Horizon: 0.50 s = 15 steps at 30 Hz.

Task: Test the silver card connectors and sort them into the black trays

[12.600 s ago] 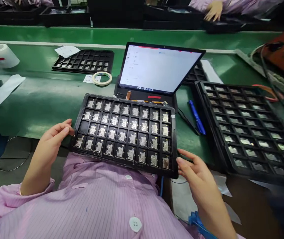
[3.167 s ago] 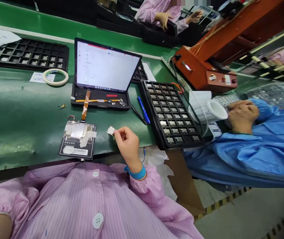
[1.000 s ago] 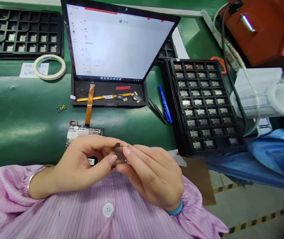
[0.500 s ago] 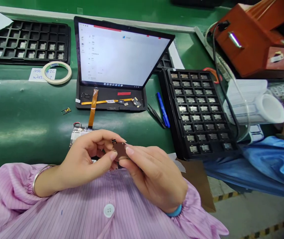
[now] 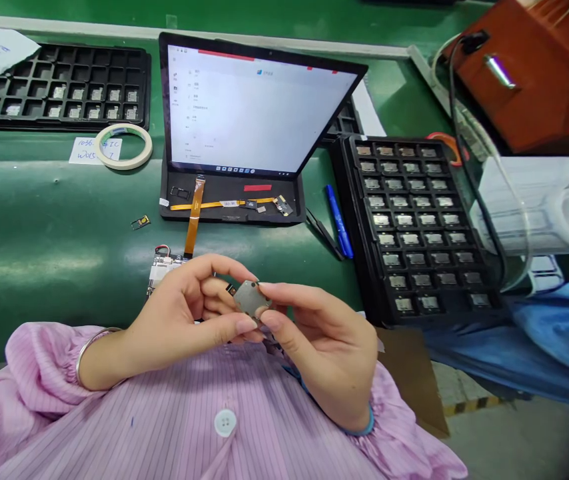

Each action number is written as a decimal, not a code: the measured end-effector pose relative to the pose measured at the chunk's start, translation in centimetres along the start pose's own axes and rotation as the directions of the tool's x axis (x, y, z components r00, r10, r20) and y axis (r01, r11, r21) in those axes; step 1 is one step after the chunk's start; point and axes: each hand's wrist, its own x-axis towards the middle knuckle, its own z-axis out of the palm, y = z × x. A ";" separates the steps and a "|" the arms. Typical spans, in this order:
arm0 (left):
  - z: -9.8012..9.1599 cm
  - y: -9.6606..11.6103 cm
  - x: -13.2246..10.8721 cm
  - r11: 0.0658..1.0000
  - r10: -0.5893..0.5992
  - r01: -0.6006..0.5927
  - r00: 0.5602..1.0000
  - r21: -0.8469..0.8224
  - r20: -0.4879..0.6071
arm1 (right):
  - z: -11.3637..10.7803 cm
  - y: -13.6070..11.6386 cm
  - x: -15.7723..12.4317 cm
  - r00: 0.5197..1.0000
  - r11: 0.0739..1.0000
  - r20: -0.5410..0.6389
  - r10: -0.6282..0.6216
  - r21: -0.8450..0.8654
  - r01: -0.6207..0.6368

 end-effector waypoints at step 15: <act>0.0 -0.5 0.4 0.999 0.051 -0.051 0.998 0.007 0.039 | 0.2 0.2 -0.1 0.987 0.987 -0.032 -0.157 -0.038 0.156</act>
